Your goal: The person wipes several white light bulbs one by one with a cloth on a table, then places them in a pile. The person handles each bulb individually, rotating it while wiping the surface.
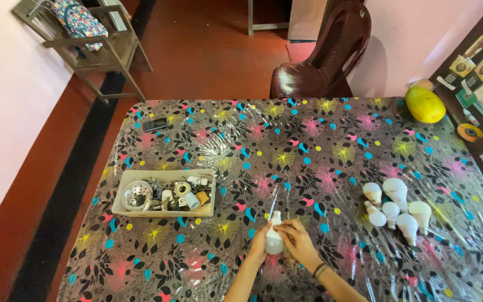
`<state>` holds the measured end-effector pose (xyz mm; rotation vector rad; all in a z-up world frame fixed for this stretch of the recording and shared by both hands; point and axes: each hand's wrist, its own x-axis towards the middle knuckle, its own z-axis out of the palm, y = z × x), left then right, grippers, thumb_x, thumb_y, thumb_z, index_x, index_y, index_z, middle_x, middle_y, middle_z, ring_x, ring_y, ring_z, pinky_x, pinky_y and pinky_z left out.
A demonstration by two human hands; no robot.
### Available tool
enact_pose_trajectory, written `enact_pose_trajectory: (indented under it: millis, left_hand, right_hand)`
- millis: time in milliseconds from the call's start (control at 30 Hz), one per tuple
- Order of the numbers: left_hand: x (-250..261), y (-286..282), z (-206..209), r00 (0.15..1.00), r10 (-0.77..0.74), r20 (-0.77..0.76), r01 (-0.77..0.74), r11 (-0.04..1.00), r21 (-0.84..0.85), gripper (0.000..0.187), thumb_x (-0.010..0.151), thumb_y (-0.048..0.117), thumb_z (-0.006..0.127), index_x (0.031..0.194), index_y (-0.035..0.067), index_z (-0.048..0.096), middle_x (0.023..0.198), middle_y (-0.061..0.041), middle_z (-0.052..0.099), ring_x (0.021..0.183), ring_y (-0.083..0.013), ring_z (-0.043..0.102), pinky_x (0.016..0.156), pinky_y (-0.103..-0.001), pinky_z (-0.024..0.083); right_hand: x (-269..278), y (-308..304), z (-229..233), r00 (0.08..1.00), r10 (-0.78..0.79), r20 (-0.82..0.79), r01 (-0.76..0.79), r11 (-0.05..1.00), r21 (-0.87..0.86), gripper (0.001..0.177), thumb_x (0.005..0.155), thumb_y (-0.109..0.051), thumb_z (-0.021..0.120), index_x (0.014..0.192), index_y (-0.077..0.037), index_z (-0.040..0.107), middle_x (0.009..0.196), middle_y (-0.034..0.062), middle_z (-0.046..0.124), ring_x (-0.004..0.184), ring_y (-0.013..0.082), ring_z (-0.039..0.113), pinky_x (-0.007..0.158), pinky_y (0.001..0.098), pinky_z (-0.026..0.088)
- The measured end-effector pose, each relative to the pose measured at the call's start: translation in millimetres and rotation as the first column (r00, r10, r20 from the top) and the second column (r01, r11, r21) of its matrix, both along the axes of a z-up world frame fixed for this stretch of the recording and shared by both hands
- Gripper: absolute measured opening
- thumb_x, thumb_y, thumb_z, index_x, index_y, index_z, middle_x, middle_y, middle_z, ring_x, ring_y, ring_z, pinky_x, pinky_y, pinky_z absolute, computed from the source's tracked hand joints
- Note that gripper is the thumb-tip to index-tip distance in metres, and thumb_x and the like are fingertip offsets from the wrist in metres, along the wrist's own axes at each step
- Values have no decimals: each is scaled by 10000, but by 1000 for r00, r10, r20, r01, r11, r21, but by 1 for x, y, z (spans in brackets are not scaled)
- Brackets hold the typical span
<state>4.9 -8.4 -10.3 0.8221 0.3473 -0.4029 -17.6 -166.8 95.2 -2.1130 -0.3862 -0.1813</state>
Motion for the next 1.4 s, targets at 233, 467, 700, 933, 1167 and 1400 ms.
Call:
enact_pose_trajectory:
  millis: [233, 467, 700, 933, 1167, 1400]
  left_hand:
    - [0, -7, 2, 991, -126, -36, 129, 985, 116, 402, 994, 399, 580, 1146, 48, 703, 981, -85, 740, 820, -182, 730, 687, -343, 586]
    - [5, -14, 11, 994, -110, -14, 110, 993, 35, 418, 1003, 366, 577, 1211, 21, 689, 1008, -76, 757, 878, -185, 745, 746, -341, 595]
    - [10, -15, 17, 991, -134, -12, 135, 982, 132, 401, 992, 377, 557, 1160, 57, 730, 992, -53, 776, 878, -158, 748, 762, -305, 592]
    - [13, -18, -19, 996, -33, 85, 28, 998, 64, 305, 1016, 316, 587, 1099, 55, 722, 953, -65, 737, 825, -173, 713, 711, -328, 551]
    - [21, 4, -19, 999, 16, 50, -20, 997, 78, 340, 974, 359, 582, 1092, 68, 711, 947, -74, 747, 810, -183, 723, 728, -333, 578]
    - [12, 10, 3, 983, -86, 165, 73, 994, 80, 314, 1034, 331, 591, 1109, 38, 676, 945, -67, 712, 811, -163, 698, 714, -333, 564]
  right_hand:
    - [-11, -14, 5, 998, 47, -44, -49, 998, -47, 232, 899, -110, 681, 1101, -103, 795, 1085, 79, 678, 1002, 278, 639, 876, 379, 525]
    - [2, -10, 1, 999, -43, 8, 44, 998, -49, 226, 885, -98, 670, 1085, -88, 775, 1085, 76, 668, 1017, 287, 622, 878, 391, 517]
    - [-4, -16, -4, 993, 28, 118, -12, 991, -131, 207, 870, -109, 693, 1057, -105, 781, 1070, 81, 668, 999, 301, 608, 876, 406, 509]
    - [15, -6, 2, 992, -87, 86, 92, 995, -51, 185, 906, -113, 677, 1071, -76, 750, 1126, 88, 656, 1017, 288, 615, 870, 386, 520]
    - [-14, 3, 11, 969, 133, 207, -121, 990, -66, 190, 914, -111, 693, 1089, -94, 766, 1102, 76, 641, 1062, 292, 603, 915, 397, 515]
    - [10, 8, 10, 989, -76, 128, 78, 997, -14, 191, 895, -101, 700, 1070, -80, 772, 1123, 101, 643, 1026, 290, 606, 859, 397, 521]
